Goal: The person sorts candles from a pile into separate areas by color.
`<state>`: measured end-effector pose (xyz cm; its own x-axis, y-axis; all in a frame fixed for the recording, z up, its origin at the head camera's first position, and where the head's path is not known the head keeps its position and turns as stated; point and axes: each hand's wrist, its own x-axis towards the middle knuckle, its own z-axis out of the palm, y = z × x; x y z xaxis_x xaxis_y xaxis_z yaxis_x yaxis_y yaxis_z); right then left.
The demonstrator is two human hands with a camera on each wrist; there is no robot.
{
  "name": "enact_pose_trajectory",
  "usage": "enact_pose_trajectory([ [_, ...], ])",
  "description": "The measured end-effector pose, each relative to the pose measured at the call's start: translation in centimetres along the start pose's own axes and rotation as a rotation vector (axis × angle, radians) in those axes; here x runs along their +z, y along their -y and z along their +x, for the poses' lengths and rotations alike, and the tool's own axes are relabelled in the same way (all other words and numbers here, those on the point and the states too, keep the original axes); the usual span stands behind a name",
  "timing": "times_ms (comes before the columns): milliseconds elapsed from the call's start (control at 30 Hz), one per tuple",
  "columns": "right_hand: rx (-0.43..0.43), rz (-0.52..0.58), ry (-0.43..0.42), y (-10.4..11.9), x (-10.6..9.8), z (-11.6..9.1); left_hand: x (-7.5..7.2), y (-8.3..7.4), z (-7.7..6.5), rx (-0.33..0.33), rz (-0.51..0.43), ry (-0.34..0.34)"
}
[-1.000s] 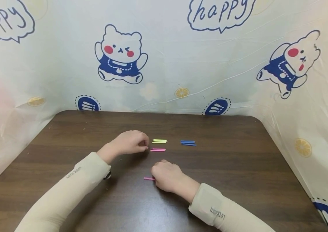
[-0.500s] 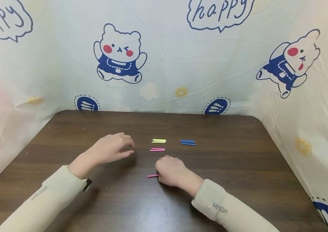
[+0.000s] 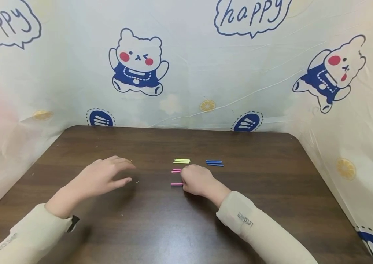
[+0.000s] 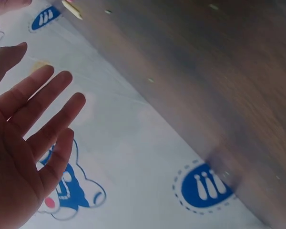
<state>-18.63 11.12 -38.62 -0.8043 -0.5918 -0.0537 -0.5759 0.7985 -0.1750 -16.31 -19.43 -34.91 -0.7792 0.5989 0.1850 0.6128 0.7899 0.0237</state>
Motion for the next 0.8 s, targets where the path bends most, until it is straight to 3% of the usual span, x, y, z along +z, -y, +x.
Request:
enact_pose_trajectory([
  [500, 0.065, -0.003, -0.02, -1.2, 0.6, 2.3, 0.4, 3.5, -1.6, -0.201, 0.037, 0.013],
  [800, 0.062, -0.055, -0.043, -1.1, 0.6, 2.6, 0.9, 4.3, -2.1, -0.242, 0.03, 0.026],
])
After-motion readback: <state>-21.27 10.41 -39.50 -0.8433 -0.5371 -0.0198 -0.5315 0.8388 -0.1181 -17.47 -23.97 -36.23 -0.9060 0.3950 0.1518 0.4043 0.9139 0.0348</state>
